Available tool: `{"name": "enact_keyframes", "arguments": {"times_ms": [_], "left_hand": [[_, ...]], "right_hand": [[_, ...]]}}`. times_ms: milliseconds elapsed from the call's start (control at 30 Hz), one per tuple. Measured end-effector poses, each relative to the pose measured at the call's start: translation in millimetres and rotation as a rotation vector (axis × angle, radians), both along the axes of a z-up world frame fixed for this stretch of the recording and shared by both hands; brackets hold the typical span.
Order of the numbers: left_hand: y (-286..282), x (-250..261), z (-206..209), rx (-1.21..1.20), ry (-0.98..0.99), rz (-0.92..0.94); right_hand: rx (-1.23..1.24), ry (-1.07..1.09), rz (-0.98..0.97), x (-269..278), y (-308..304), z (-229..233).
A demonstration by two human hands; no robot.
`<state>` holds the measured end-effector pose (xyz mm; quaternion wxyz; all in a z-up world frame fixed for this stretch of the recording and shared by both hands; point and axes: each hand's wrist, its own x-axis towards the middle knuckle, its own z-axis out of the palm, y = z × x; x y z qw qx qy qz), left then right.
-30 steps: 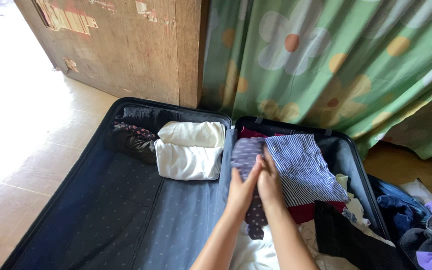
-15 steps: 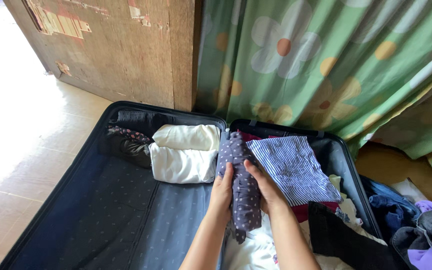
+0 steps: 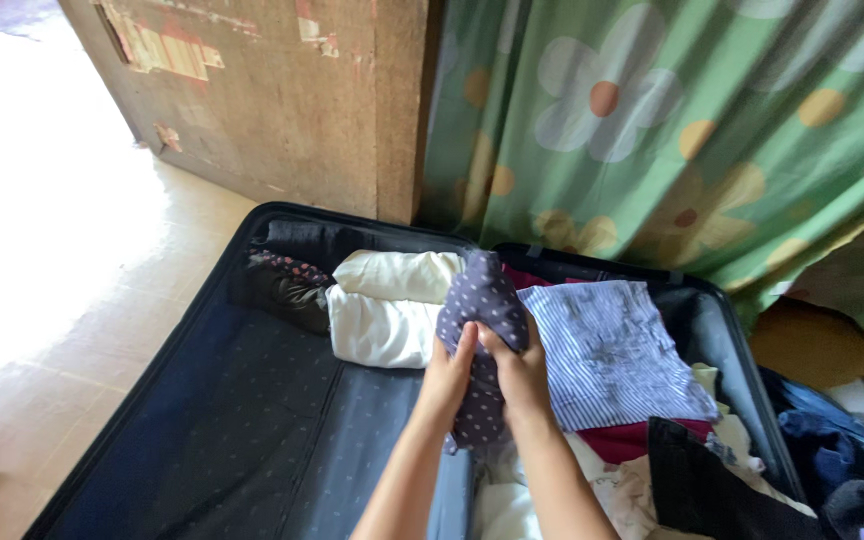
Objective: The person folds various garments and places them into an open suitcase. Items handled include a dark green garment, a purple polka-dotted top, a striped shirt, a pink top, and a white garment. The person folds each item by hand and arranges them in the suitcase.
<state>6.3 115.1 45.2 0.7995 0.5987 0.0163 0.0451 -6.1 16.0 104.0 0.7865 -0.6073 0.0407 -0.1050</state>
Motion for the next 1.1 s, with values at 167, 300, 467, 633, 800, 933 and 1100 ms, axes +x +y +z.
{"name": "enact_keyframes", "arguments": {"times_ms": [167,300,467,633,800,933,1100], "left_hand": [[65,37,25,0.062,0.072,-0.169],[134,78,60,0.569,0.108,-0.407],[208,104,94,1.04,0.175,-0.452],[267,105,70,1.455,-0.114,-0.401],[301,92,-6,1.618,-0.78,-0.289],[322,80,-75,1.787,-0.817,-0.355],[349,83,-124,1.886,-0.714,-0.567]], "right_hand": [[0.272,0.118,0.156,12,40,-4],[0.497,0.183,0.416,21,74,-5],[0.335,0.157,0.478,27,122,-25],[0.056,0.043,0.409,33,140,-77],[-0.441,-0.065,0.267,22,132,-143],[-0.87,-0.228,0.233,5,124,-182],[-1.094,-0.231,0.497,-1,144,-215]]}}
